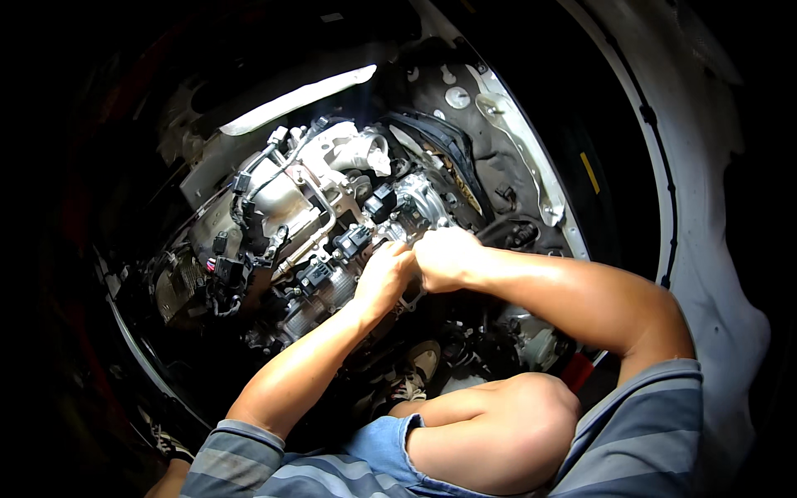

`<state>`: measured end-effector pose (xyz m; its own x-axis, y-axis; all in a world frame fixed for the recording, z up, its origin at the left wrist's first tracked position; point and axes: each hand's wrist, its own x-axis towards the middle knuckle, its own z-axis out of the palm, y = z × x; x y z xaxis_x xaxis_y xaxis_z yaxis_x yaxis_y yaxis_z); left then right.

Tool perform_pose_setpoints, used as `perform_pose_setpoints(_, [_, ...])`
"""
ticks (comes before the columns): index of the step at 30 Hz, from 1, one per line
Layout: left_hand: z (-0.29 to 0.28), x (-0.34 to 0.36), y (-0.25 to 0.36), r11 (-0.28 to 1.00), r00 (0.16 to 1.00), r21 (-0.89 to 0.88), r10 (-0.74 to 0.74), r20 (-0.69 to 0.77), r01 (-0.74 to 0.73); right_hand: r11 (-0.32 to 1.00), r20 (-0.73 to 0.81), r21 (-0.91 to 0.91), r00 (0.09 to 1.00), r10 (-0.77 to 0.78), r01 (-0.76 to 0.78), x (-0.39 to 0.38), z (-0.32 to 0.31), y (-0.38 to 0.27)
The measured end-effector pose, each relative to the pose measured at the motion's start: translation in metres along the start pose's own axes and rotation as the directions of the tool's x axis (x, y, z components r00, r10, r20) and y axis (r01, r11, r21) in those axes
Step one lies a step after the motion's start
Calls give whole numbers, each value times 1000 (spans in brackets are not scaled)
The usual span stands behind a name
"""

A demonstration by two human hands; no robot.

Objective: The person works on a car engine by adjusting a work light, fitting engine components by hand, and tightening bolts with a ratchet wrench.

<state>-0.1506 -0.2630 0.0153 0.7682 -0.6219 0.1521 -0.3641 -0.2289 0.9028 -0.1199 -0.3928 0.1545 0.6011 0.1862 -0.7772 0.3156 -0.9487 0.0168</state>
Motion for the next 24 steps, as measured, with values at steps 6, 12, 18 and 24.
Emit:
perform_pose_setpoints(6, [2,-1,4,999,992,15,38,-124,-37,956,91,281,994,65,-88,16,2,8])
perform_pose_setpoints(12, [10,3,6,1000,993,18,16,-117,-14,869,-26,467,980,196,-161,20,42,21])
perform_pose_setpoints(18, [6,3,-3,994,997,108,33,-67,-25,938,-58,-239,960,-273,252,16,-1,7])
perform_pose_setpoints(24, [14,1,3,999,997,30,-10,-82,12,83,491,845,828,271,-529,3,30,14])
